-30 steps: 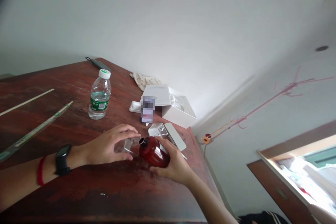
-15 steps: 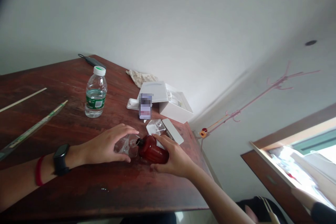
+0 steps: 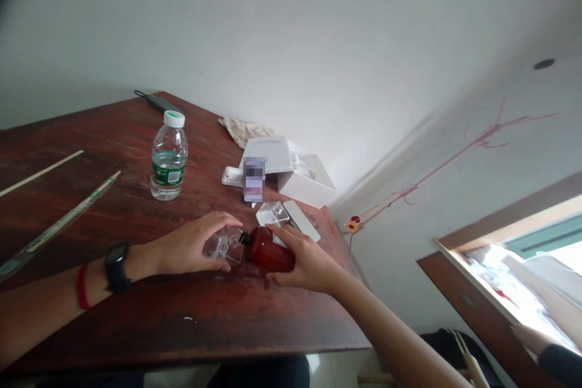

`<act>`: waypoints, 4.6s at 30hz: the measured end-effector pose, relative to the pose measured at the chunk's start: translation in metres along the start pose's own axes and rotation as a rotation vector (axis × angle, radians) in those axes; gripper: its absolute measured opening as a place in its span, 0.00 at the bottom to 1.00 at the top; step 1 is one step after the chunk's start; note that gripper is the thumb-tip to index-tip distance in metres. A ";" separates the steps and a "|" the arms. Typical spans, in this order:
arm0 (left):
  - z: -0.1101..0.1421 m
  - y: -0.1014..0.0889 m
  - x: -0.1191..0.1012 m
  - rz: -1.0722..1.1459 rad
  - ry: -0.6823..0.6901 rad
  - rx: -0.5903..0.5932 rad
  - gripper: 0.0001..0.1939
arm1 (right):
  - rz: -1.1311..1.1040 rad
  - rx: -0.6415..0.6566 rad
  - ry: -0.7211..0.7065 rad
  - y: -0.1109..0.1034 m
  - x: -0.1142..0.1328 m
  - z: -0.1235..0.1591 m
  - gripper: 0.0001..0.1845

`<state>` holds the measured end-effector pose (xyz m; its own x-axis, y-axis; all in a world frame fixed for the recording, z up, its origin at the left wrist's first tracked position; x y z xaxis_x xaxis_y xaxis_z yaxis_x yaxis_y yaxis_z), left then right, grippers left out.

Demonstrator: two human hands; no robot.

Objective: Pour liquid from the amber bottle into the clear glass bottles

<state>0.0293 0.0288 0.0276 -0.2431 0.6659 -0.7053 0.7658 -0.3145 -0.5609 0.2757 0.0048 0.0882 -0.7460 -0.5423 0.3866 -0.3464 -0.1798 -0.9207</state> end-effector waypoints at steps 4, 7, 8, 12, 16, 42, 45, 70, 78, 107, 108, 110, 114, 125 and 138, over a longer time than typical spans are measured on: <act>0.000 0.000 0.001 -0.012 -0.002 0.017 0.36 | 0.014 0.010 0.021 -0.003 0.003 -0.002 0.50; -0.001 -0.001 0.001 -0.020 -0.020 0.036 0.37 | 0.030 0.016 0.024 -0.004 0.005 -0.003 0.49; -0.001 -0.001 0.001 -0.024 -0.034 0.045 0.38 | 0.039 0.020 0.024 -0.004 0.006 -0.003 0.49; -0.001 -0.002 0.000 -0.043 -0.076 0.072 0.39 | 0.065 0.029 0.026 -0.006 0.007 -0.004 0.49; -0.001 -0.002 -0.001 -0.041 -0.073 0.073 0.40 | 0.077 0.049 0.025 -0.006 0.007 -0.005 0.48; -0.002 -0.002 0.001 -0.071 -0.051 0.083 0.40 | 0.153 0.105 0.081 -0.007 0.013 -0.007 0.46; -0.002 -0.003 0.000 -0.072 -0.053 0.089 0.39 | 0.144 0.107 0.073 -0.007 0.012 -0.007 0.47; -0.002 -0.003 -0.001 -0.077 -0.041 0.083 0.38 | 0.195 0.101 0.056 -0.009 0.013 -0.006 0.47; -0.002 -0.003 -0.001 -0.074 -0.030 0.086 0.38 | 0.191 0.099 0.060 -0.009 0.013 -0.007 0.47; -0.003 -0.003 -0.002 -0.091 -0.034 0.095 0.38 | 0.183 0.090 0.029 -0.010 0.014 -0.007 0.47; -0.003 -0.003 -0.002 -0.091 -0.033 0.093 0.38 | 0.181 0.090 0.030 -0.010 0.014 -0.007 0.46; -0.003 -0.003 -0.002 -0.092 -0.032 0.091 0.38 | 0.171 0.092 0.034 -0.010 0.014 -0.007 0.46; -0.003 -0.003 -0.003 -0.090 -0.028 0.091 0.38 | 0.150 0.102 0.049 -0.010 0.015 -0.007 0.46; -0.003 -0.003 -0.003 -0.079 -0.025 0.086 0.37 | 0.084 0.118 0.034 -0.009 0.012 -0.008 0.48; -0.004 -0.004 -0.003 -0.078 -0.037 0.096 0.37 | 0.103 0.150 0.063 -0.010 0.016 -0.009 0.47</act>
<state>0.0295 0.0305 0.0340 -0.3231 0.6657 -0.6726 0.6833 -0.3275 -0.6525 0.2620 0.0052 0.1040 -0.8088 -0.5125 0.2886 -0.1818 -0.2488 -0.9513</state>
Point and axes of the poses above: each hand's wrist, its own z-axis away from the middle knuckle, its own y-axis out of the palm, x = y × z, the point moved 5 cm from there along -z, towards the middle knuckle, and after that the axes turned 1 degree about -z, right-handed, at the moved point
